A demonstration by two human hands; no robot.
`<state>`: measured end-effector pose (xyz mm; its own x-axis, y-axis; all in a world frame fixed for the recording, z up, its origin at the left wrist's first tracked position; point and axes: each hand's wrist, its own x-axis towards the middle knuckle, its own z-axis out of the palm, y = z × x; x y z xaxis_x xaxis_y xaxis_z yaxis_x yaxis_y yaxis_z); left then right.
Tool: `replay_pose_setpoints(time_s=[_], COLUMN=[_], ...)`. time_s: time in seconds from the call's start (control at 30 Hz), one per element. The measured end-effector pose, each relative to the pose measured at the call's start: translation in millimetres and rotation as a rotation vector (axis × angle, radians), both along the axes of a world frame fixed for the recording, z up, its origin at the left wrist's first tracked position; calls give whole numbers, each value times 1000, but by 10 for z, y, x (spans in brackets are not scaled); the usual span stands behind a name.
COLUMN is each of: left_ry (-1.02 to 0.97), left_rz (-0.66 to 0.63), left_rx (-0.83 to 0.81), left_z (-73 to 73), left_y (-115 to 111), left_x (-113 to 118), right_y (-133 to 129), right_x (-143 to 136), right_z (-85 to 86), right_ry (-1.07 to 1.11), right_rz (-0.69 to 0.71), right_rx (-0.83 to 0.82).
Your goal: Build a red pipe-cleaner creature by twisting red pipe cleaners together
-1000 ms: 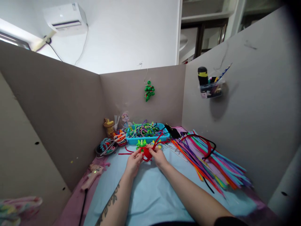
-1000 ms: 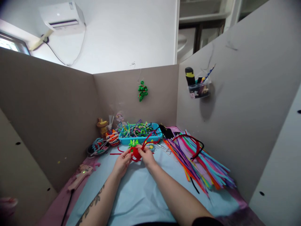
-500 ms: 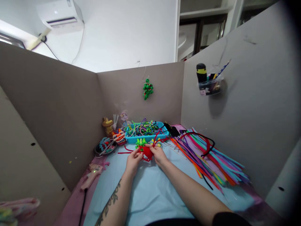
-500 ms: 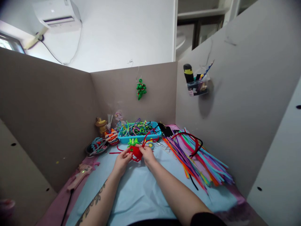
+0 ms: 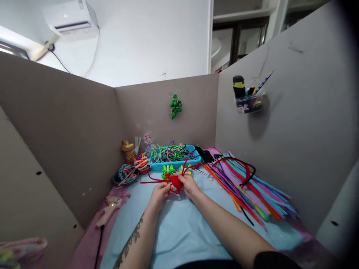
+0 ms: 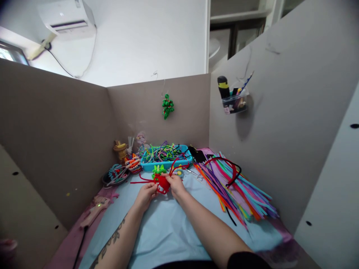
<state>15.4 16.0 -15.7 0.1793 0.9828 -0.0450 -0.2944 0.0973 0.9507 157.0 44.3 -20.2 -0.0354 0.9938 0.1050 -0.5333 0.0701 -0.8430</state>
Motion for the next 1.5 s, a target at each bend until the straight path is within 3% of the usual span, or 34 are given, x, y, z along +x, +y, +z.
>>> replay_pose_setpoints(time_s=[0.17,0.37,0.5,0.77,1.0,1.13,1.23,1.4,1.5], left_ry=[-70,-204,-225,-175,-168,-125,0,230,244], left_rz=[-6,14,-28,-55,17,-63,-110,38,102], left_rx=[-21,-177,-186,-139,-173,2,176,266,284], left_z=[-2,23,40,17,29,104,120,56,27], left_y=[7,18,5,-1,-5,-87,-130,-95,-56], left_x=[-10,-31,-44,-8,-1,56,114,159,137], right_y=[30,1,-51,-146,-77,25,65,37,-5], right_x=[32,47,40,28,37,65,68,17,1], right_z=[-18,22,66,117,105,65,39,42,64], right_ry=[-7,-61,-83,-45,-9,123,190,189,144], right_rz=[-30,18,74,127,4,-129,-153,-98,-54], right_rx=[-12,59,142,147,62,9,-40,-40,-19])
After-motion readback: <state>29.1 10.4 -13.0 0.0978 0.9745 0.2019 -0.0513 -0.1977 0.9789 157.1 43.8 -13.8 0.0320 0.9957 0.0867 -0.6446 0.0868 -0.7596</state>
